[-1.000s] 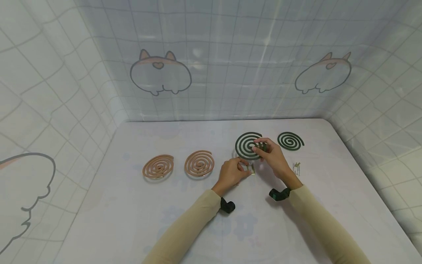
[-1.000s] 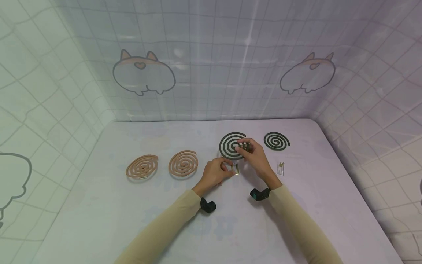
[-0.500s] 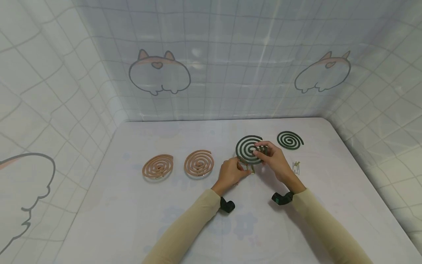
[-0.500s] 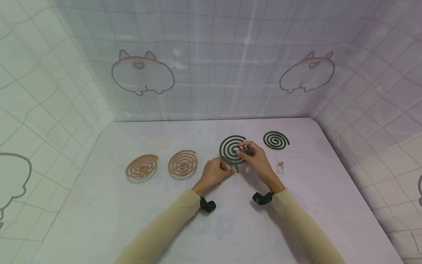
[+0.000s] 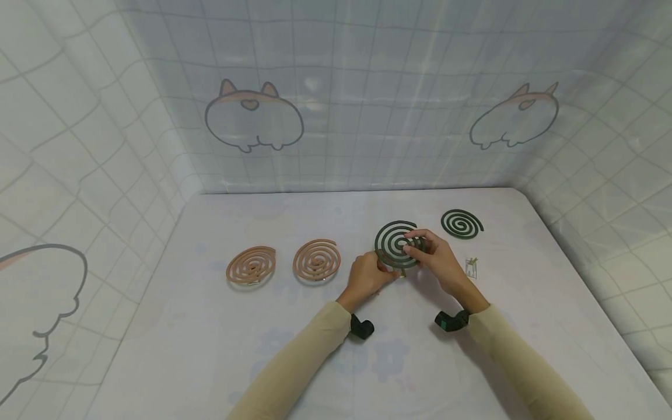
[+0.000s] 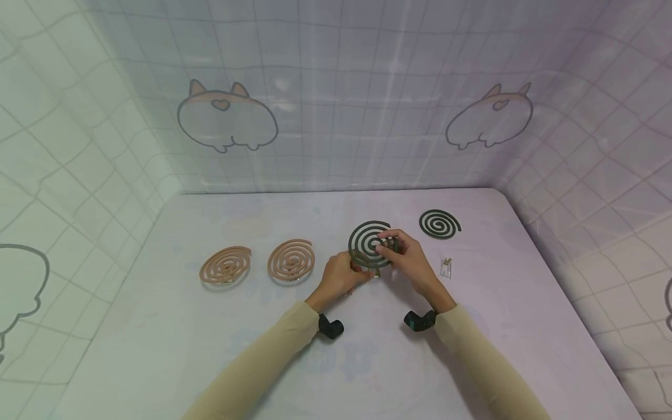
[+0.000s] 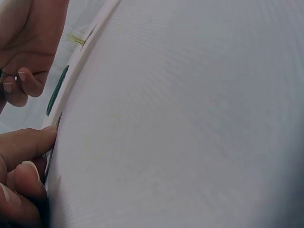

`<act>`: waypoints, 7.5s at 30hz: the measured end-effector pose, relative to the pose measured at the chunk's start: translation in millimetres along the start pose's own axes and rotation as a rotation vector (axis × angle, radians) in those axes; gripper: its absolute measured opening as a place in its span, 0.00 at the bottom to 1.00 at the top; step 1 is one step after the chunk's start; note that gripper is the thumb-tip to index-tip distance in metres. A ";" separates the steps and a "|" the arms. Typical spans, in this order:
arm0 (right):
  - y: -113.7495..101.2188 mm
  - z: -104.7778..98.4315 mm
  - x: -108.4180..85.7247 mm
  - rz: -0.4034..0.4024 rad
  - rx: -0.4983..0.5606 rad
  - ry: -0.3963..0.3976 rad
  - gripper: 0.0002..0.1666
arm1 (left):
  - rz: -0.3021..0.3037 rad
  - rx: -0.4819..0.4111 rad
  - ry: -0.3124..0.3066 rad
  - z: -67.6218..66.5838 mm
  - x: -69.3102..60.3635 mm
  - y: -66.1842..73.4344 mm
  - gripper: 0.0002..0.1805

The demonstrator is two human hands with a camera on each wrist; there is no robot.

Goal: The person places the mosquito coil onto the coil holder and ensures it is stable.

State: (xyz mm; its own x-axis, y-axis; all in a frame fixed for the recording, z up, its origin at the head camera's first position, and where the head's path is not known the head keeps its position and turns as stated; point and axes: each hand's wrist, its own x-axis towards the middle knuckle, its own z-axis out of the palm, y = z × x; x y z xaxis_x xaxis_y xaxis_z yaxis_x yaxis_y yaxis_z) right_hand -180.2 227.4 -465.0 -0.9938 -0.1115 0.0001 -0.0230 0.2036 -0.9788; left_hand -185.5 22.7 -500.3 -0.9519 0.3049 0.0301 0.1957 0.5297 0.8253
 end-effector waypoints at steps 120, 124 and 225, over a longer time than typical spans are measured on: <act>18.9 3.3 -2.5 0.085 -0.095 -0.045 0.13 | 0.071 0.052 0.035 2.1 2.4 -5.5 0.17; 18.5 3.4 -3.0 0.088 -0.096 -0.045 0.13 | 0.060 0.046 0.030 2.0 2.2 -5.4 0.16; 20.7 -3.1 -9.9 0.035 -0.304 -0.017 0.28 | -0.085 -0.152 -0.115 -14.2 -12.7 4.6 0.56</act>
State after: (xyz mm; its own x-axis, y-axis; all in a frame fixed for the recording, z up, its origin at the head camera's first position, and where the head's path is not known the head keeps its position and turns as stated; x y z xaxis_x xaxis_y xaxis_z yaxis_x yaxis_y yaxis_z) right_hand -171.2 235.7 -484.7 -0.9926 -0.1155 -0.0381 -0.0234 0.4888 -0.8721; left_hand -175.9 10.0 -488.9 -0.9286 0.3571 -0.1013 0.0692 0.4346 0.8980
